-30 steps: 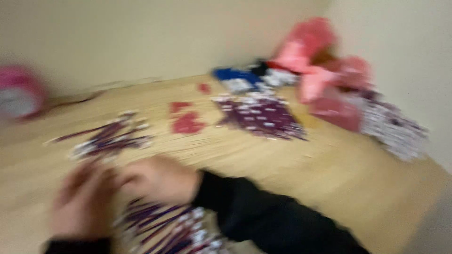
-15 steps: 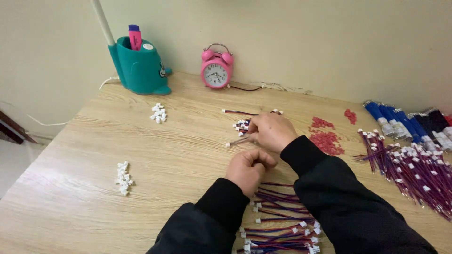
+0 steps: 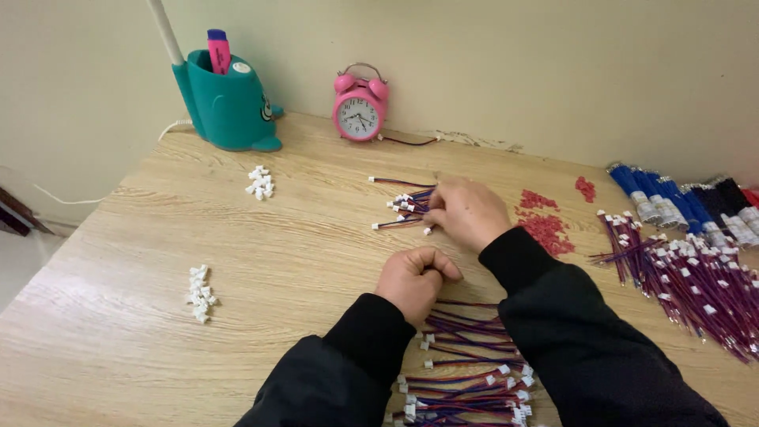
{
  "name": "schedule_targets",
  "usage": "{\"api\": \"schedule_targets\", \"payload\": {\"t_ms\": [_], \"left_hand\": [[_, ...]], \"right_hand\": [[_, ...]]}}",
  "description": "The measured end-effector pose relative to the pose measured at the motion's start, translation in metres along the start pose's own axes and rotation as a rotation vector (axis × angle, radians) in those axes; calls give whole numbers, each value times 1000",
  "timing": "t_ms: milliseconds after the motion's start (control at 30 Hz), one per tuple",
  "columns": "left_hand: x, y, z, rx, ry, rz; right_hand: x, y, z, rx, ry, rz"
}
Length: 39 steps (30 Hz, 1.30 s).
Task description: Assembling electronic wire harnesses by manually inserting wires into plastic connector housings
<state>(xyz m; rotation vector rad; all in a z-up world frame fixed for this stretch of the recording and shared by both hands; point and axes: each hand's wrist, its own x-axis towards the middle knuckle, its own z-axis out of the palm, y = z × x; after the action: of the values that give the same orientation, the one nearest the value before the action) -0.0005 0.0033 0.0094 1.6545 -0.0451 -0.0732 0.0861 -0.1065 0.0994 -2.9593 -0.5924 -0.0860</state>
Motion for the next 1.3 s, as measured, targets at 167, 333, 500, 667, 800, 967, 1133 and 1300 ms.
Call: {"api": "schedule_targets", "payload": {"t_ms": [167, 333, 500, 667, 800, 967, 1133, 1300], "left_hand": [[3, -9, 1, -70, -14, 10], [17, -20, 10, -194, 26, 29], [12, -5, 3, -632, 102, 35], [18, -17, -1, -613, 71, 4], [15, -12, 2, -550, 83, -36], [12, -10, 2, -606, 98, -13], [11, -9, 1, -593, 97, -3], [10, -11, -1, -597, 80, 9]], "right_hand": [[-1, 13, 6, -55, -57, 33], [-2, 15, 3, 1, 40, 18], [-32, 21, -16, -11, 170, -98], [-68, 18, -7, -50, 161, -192], [-95, 27, -16, 105, 227, -181], [-131, 128, -20, 245, 347, 51], [-163, 176, 12, 143, 290, 238], [-158, 147, 5, 190, 289, 176]]}}
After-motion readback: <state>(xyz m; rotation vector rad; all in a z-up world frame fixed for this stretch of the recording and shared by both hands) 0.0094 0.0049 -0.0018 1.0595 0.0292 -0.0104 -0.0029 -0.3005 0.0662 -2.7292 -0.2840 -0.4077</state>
